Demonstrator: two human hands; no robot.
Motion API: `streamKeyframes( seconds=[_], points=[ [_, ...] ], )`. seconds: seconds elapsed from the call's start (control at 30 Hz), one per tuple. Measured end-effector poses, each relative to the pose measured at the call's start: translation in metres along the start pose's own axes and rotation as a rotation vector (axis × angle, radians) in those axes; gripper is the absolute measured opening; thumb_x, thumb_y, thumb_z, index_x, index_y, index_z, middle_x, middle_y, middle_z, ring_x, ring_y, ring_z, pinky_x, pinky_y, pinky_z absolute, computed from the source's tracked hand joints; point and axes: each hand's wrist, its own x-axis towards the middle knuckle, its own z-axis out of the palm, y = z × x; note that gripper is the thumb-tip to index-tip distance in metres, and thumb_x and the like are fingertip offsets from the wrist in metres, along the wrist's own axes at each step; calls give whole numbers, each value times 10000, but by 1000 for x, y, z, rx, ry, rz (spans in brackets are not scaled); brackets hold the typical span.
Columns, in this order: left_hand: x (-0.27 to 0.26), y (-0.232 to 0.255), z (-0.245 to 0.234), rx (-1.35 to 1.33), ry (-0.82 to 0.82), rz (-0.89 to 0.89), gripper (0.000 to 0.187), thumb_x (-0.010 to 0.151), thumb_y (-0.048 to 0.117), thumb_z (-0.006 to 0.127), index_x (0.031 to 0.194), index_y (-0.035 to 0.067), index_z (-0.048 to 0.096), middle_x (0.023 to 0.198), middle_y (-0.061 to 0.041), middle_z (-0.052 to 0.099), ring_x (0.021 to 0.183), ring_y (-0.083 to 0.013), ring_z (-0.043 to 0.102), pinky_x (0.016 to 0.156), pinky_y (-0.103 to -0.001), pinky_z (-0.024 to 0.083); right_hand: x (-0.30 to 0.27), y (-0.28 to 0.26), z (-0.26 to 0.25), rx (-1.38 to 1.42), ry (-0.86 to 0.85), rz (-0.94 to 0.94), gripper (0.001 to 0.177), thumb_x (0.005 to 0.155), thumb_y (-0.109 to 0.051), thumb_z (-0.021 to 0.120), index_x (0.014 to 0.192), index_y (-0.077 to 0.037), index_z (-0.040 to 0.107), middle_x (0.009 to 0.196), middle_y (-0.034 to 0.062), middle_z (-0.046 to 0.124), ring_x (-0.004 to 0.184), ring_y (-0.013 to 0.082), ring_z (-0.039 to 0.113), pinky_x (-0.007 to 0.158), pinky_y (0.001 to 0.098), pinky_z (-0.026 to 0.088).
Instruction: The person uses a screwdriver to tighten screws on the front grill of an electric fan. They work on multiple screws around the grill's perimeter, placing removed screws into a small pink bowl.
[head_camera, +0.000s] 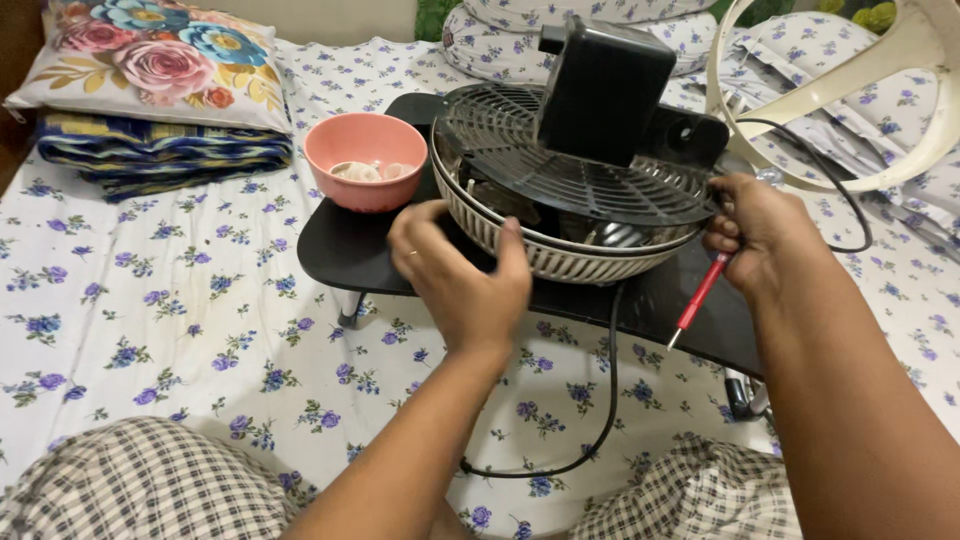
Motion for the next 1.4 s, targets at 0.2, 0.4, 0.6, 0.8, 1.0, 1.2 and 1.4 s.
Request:
streamKeyframes(
  seconds=[0.2, 0.4, 0.6, 0.8, 1.0, 1.2, 1.4],
  points=[
    [26, 18, 12, -18, -278, -470, 979, 711, 349, 791, 1525, 69, 324, 1496, -224, 426, 1332, -446, 436, 1109, -491, 343, 28, -10, -9, -55, -105, 59, 215, 1011, -168, 615, 825, -166, 507, 568, -84, 383, 408, 37, 266, 369, 199, 219],
    [33, 23, -4, 28, -314, -324, 945, 713, 356, 801, 1488, 21, 378, 1398, -263, 555, 1237, -421, 585, 1050, -454, 452, 51, -31, -11, 67, -205, -17, 260, 1032, -165, 580, 798, -180, 465, 537, -71, 372, 379, 50, 261, 361, 202, 225],
    [46, 25, -9, 34, -386, -321, 813, 713, 386, 790, 1377, 20, 497, 1223, -246, 678, 1135, -406, 654, 995, -450, 498, 59, -35, -12, 94, -200, -98, 234, 1040, -162, 563, 820, -163, 485, 544, -54, 390, 397, 68, 292, 382, 220, 244],
    [62, 31, -8, 108, -434, -386, 642, 698, 415, 746, 1195, 25, 637, 1074, -228, 736, 1040, -408, 698, 959, -467, 521, 32, -39, -1, 82, -217, -122, 262, 1044, -194, 582, 806, -172, 474, 518, -38, 347, 382, 96, 283, 374, 246, 241],
    [62, 18, -12, 102, -427, -328, 560, 704, 404, 695, 1095, 5, 663, 1031, -236, 745, 1007, -418, 704, 948, -475, 523, -31, -17, -3, -82, -99, -91, 242, 1029, -187, 613, 810, -138, 522, 562, -50, 418, 419, 76, 314, 394, 257, 249],
    [64, 12, -16, 131, -492, -319, 504, 706, 339, 638, 1099, 25, 652, 1028, -239, 745, 989, -424, 708, 943, -474, 526, -72, -15, -6, -393, -21, -101, 324, 936, -228, 756, 729, -80, 555, 553, 2, 438, 400, 114, 304, 388, 306, 215],
    [67, 5, -24, 92, -475, -306, 487, 719, 328, 635, 1126, 61, 668, 1045, -242, 743, 1015, -443, 690, 951, -478, 513, -66, -25, -14, -820, 4, -144, 453, 839, -316, 859, 676, -48, 533, 548, 56, 505, 372, 145, 367, 372, 325, 244]
  ],
)
